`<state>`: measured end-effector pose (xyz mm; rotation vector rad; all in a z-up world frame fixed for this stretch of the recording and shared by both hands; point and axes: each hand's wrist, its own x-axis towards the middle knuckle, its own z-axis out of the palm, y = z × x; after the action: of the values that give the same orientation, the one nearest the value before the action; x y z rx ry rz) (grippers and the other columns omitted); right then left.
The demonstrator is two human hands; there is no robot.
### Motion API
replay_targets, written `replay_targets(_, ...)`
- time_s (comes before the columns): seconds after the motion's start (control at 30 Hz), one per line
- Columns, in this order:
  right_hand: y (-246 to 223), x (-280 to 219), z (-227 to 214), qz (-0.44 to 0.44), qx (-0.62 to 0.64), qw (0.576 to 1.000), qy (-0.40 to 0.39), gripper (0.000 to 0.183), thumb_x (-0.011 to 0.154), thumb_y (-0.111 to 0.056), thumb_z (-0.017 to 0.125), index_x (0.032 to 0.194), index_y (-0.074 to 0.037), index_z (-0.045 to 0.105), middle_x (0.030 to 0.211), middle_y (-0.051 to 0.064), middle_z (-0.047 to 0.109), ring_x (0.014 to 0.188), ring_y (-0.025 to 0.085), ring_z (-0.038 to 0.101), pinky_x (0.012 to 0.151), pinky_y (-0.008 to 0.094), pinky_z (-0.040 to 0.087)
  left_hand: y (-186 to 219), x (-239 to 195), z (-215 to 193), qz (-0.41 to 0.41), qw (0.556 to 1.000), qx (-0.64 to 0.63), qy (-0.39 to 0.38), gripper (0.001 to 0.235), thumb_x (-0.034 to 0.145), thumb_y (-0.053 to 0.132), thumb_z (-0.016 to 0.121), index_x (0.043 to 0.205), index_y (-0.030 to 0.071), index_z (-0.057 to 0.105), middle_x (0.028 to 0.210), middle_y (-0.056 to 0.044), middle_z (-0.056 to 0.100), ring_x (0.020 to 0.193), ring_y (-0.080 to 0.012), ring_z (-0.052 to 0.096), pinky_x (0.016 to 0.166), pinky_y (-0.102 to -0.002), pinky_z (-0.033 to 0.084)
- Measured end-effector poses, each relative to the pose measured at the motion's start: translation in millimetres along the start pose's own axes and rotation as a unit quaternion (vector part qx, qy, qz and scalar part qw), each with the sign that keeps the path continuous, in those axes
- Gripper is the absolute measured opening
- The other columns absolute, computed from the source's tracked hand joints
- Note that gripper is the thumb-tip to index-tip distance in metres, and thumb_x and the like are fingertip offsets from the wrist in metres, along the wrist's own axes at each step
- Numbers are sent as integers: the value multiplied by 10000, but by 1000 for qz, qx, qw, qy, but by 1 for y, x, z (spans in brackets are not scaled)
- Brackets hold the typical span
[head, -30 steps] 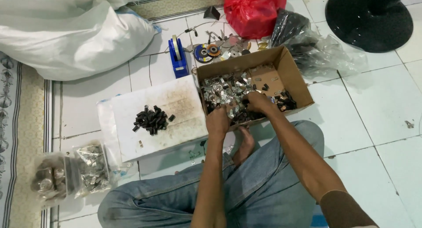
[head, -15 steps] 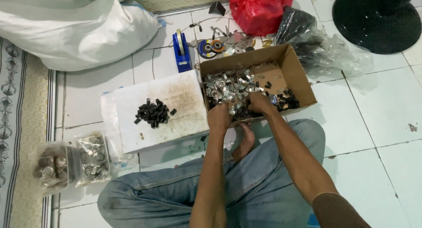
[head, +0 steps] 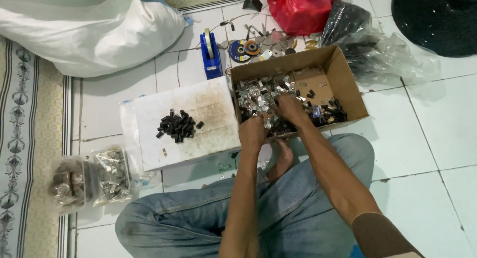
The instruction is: Sorting small mechanical components from a cardboard box into organized piles on the floor.
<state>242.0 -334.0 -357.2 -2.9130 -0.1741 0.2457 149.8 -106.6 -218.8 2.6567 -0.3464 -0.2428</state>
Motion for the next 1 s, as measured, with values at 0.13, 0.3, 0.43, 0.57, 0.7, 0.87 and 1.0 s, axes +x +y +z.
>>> replay_targets(0.13,-10,-14,-19,18,12,999,-24,429,819,-254,693,1232,-142,727,1167,184,688,1009,429,727,785,585,600,-4,5,8,17,999,39,17,255,826,78,677,1060,76,778,844,-154,759,785,-352,768,670,-419,623)
replay_targets(0.3,7,-35,-43,106,38,991,73,221,849,-41,628,1028,12,746,841,195,651,775,409,724,633,560,601,-4,7,13,13,999,20,23,236,793,111,706,1016,60,766,819,-162,753,775,-369,761,679,-453,618)
replay_targets(0.43,25,-70,-68,143,28,986,87,191,805,-51,673,969,7,752,777,180,656,759,387,728,575,529,596,-15,12,35,19,999,27,33,229,781,122,713,1000,80,769,796,-150,751,758,-359,762,670,-445,617)
replay_targets(0.57,16,-95,-68,156,-50,970,177,151,992,-80,601,925,-37,730,828,164,644,838,209,703,681,289,556,-12,11,28,17,999,19,24,209,794,120,696,984,75,770,799,-167,749,769,-373,761,686,-460,615)
replay_targets(0.7,21,-69,-71,167,-12,985,46,122,844,-97,709,874,16,745,771,190,650,775,364,710,648,532,590,-10,6,18,3,1000,6,-8,230,836,93,623,1005,53,775,838,-195,759,819,-398,761,726,-474,610)
replay_targets(0.87,66,-46,-26,197,28,979,-34,205,782,-104,764,926,42,776,834,247,717,856,422,735,671,575,587,-13,7,23,2,1000,3,-21,219,824,138,671,1006,68,771,846,-200,758,827,-405,759,731,-491,610)
replay_targets(1.0,71,-43,-19,179,154,969,-70,405,758,-223,827,1149,-120,799,1062,240,758,1047,467,711,797,578,588,-12,8,18,-5,999,13,-41,225,851,191,671,1023,72,755,878,-189,764,861,-409,760,777,-506,612)
